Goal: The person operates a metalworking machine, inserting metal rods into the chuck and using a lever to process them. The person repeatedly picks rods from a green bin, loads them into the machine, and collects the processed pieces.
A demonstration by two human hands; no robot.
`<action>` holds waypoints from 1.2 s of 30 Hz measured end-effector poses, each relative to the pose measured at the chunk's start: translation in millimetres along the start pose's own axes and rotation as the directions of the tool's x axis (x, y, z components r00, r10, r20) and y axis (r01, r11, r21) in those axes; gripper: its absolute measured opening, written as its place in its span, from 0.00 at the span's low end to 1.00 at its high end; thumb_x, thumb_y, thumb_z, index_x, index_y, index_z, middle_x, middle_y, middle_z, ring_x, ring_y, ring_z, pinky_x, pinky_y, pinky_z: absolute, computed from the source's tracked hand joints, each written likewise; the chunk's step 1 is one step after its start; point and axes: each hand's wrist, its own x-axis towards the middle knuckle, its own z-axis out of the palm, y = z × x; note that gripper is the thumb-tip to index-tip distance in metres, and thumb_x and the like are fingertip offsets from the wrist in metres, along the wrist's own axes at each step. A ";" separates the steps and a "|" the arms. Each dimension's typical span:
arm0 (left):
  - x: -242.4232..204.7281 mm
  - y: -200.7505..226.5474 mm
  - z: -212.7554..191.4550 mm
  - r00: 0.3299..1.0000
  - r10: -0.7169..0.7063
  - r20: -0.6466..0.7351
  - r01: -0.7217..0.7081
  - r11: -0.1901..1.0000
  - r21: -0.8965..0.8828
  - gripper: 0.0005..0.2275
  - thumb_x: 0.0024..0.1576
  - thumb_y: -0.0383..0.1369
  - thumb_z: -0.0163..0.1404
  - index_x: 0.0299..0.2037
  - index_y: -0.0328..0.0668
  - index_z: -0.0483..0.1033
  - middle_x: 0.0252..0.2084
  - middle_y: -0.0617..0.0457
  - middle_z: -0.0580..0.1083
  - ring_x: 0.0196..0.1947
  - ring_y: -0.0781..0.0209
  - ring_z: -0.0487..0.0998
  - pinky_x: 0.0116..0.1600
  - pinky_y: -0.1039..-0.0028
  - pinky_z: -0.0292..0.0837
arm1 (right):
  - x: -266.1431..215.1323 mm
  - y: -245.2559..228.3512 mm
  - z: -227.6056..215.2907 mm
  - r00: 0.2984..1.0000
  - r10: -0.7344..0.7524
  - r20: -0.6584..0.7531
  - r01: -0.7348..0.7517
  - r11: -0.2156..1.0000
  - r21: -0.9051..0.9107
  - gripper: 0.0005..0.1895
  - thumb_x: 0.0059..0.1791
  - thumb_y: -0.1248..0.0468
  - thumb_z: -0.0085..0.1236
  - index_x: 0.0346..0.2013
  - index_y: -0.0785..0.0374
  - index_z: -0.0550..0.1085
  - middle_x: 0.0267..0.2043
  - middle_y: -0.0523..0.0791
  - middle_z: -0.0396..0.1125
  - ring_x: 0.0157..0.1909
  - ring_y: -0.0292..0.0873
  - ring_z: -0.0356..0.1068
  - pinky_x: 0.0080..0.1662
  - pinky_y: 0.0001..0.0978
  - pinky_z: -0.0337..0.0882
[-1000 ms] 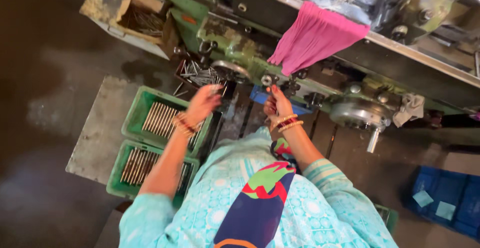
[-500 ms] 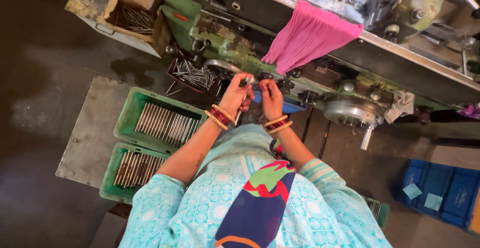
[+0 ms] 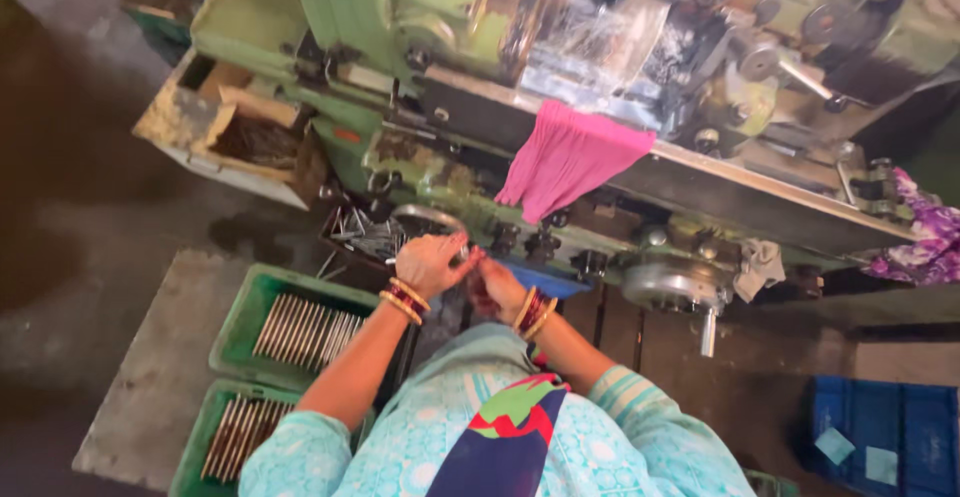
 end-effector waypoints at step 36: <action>-54.3 -1.8 -26.3 0.951 -0.302 0.063 0.307 0.946 -0.100 0.24 0.53 0.47 0.60 0.15 0.39 0.64 0.18 0.43 0.67 0.20 0.40 0.70 0.25 0.54 0.63 | -56.1 22.5 -198.1 0.736 -0.442 -0.512 0.443 0.887 -0.128 0.08 0.58 0.56 0.46 0.45 0.54 0.70 0.27 0.37 0.61 0.22 0.32 0.58 0.24 0.27 0.60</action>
